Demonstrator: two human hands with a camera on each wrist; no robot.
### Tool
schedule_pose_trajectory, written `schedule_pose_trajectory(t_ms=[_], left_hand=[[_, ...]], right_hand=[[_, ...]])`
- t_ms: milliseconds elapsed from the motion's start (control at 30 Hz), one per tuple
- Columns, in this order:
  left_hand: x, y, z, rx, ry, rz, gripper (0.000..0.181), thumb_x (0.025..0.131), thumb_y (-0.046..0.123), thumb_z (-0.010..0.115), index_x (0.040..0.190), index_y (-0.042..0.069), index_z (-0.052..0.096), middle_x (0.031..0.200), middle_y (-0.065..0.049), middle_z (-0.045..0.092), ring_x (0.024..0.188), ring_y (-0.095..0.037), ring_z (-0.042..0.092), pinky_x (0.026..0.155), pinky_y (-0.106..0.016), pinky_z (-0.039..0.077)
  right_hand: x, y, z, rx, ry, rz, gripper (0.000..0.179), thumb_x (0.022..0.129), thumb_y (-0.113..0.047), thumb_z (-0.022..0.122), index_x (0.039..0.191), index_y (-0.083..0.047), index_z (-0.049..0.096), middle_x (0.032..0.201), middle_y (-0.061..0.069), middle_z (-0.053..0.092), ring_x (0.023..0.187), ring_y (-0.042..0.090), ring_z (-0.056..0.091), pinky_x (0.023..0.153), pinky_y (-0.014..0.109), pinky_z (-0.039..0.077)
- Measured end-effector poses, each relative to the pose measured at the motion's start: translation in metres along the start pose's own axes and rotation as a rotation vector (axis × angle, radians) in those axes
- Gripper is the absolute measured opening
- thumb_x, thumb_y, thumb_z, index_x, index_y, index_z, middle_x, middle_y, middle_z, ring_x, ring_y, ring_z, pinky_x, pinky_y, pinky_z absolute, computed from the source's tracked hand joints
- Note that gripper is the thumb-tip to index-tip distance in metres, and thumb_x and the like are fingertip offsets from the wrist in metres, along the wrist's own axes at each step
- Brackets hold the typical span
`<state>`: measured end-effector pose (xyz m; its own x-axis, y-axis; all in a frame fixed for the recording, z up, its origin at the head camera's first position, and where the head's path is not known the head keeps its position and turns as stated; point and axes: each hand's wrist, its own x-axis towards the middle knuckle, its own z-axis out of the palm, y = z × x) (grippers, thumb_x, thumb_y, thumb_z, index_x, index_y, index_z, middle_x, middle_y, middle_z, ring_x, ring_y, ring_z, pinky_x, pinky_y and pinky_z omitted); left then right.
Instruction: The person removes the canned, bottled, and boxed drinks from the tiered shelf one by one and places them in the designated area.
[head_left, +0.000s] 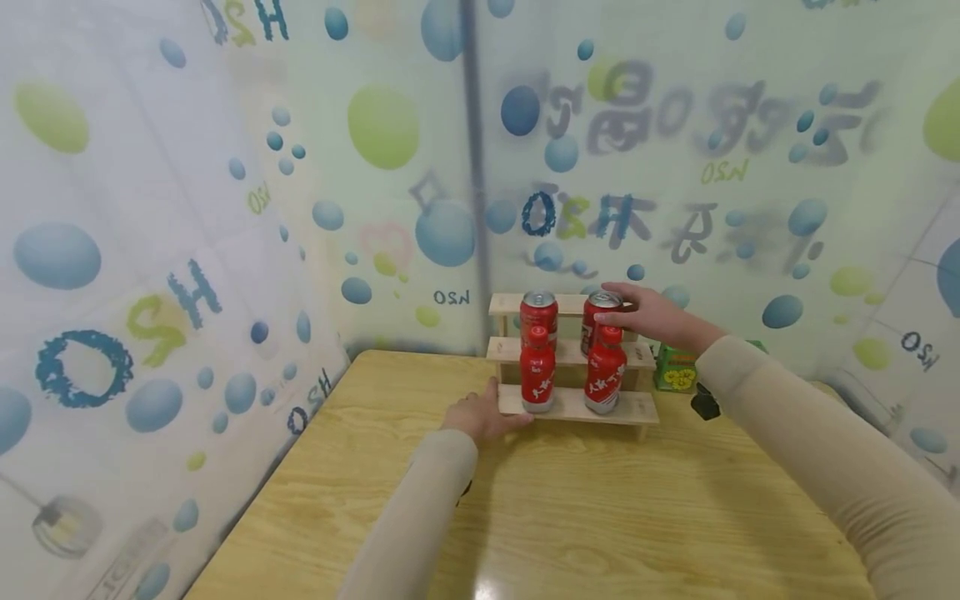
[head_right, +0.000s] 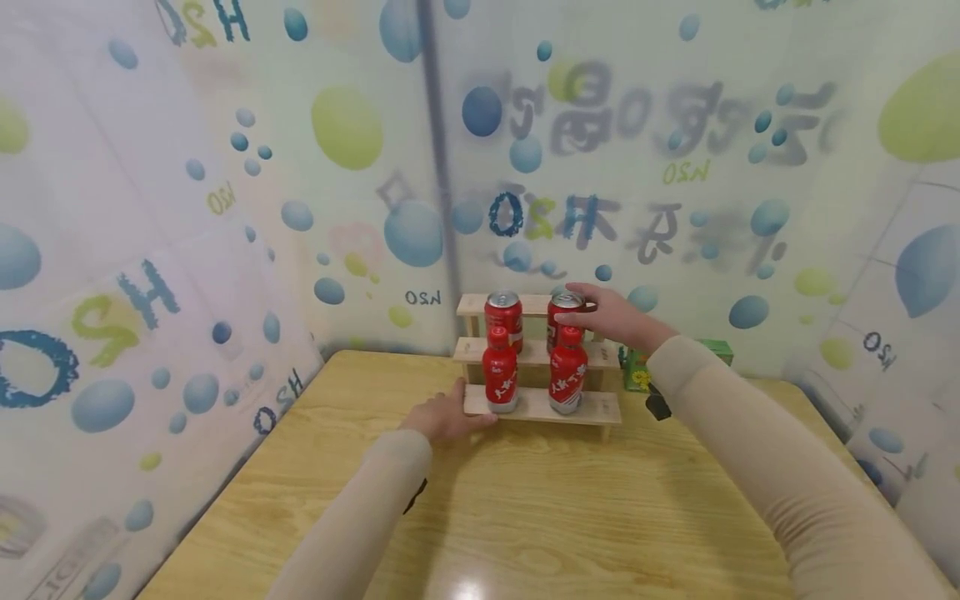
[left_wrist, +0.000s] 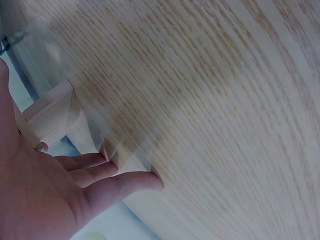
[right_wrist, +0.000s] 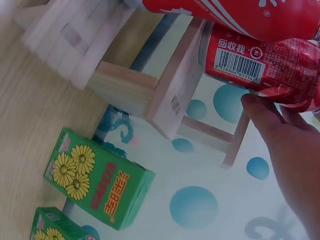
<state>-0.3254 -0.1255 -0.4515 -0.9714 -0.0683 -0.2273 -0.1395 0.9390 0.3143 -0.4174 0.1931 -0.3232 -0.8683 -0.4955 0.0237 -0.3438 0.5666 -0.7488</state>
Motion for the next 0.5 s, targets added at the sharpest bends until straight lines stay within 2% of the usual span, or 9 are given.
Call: schedule_pose_trajectory(t_ms=[167, 300, 500], left_hand=[[0.0, -0.001, 0.0, 0.006, 0.002, 0.004, 0.117, 0.083, 0.092, 0.058, 0.171, 0.024, 0.023, 0.154, -0.026, 0.058, 0.142, -0.044, 0.058, 0.111, -0.054, 0.054], [-0.001, 0.0, -0.002, 0.016, 0.002, 0.008, 0.117, 0.083, 0.092, 0.058, 0.171, 0.023, 0.023, 0.154, -0.026, 0.059, 0.142, -0.043, 0.058, 0.111, -0.054, 0.054], [-0.005, 0.002, -0.004, 0.011, -0.005, 0.011, 0.116, 0.084, 0.091, 0.057, 0.171, 0.023, 0.022, 0.155, -0.026, 0.057, 0.144, -0.044, 0.056, 0.113, -0.055, 0.052]], right_hand=[[0.004, -0.001, 0.006, 0.07, 0.032, 0.032, 0.091, 0.104, -0.048, 0.068, 0.17, -0.008, 0.021, 0.166, 0.027, 0.039, 0.151, 0.049, 0.045, 0.12, 0.062, 0.045], [0.009, -0.001, 0.009, 0.132, 0.053, 0.058, 0.088, 0.101, -0.049, 0.071, 0.168, -0.01, 0.029, 0.162, 0.023, 0.047, 0.147, 0.043, 0.051, 0.12, 0.059, 0.046], [0.012, 0.003, 0.01, 0.175, 0.069, 0.061, 0.078, 0.101, -0.044, 0.073, 0.163, -0.011, 0.039, 0.158, 0.02, 0.054, 0.143, 0.04, 0.056, 0.117, 0.058, 0.05]])
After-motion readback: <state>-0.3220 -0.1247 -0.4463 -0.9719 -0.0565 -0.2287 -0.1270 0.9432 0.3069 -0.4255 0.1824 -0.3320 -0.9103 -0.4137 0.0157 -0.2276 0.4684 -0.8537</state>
